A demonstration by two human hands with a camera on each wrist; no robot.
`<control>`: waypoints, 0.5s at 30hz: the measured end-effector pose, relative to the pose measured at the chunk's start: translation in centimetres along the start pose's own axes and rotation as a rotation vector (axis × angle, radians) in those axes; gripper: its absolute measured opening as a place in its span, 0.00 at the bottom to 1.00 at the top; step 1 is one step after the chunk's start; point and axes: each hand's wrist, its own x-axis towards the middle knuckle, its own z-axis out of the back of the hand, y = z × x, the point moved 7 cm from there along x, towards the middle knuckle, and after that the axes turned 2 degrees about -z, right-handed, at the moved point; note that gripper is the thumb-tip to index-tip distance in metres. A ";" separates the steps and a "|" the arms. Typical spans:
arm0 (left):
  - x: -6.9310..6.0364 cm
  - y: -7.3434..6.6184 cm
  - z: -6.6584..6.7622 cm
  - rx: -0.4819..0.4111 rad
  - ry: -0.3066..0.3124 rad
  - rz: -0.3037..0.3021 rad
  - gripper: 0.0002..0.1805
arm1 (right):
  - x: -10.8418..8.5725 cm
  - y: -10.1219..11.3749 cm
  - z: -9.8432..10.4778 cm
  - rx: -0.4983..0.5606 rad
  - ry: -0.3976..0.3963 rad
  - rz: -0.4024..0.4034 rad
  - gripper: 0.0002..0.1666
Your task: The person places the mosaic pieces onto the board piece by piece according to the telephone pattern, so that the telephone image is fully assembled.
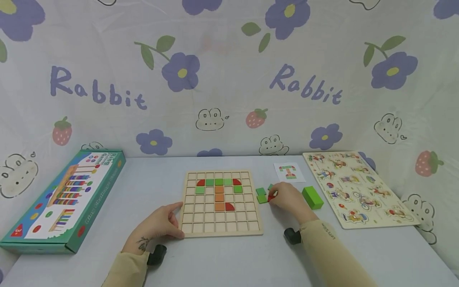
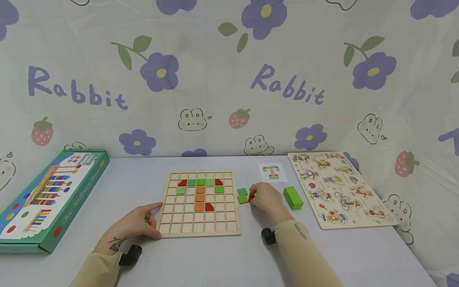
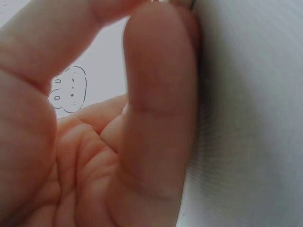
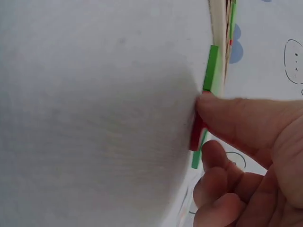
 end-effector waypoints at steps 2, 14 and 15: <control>0.0 0.0 0.0 -0.004 0.001 0.000 0.55 | 0.0 0.0 0.0 -0.010 0.009 0.007 0.13; 0.1 0.2 0.0 0.001 -0.002 -0.001 0.55 | -0.5 0.2 0.0 -0.024 0.076 0.016 0.09; 0.0 0.2 0.0 0.004 -0.002 -0.001 0.55 | -0.6 0.2 0.0 -0.027 0.076 0.014 0.09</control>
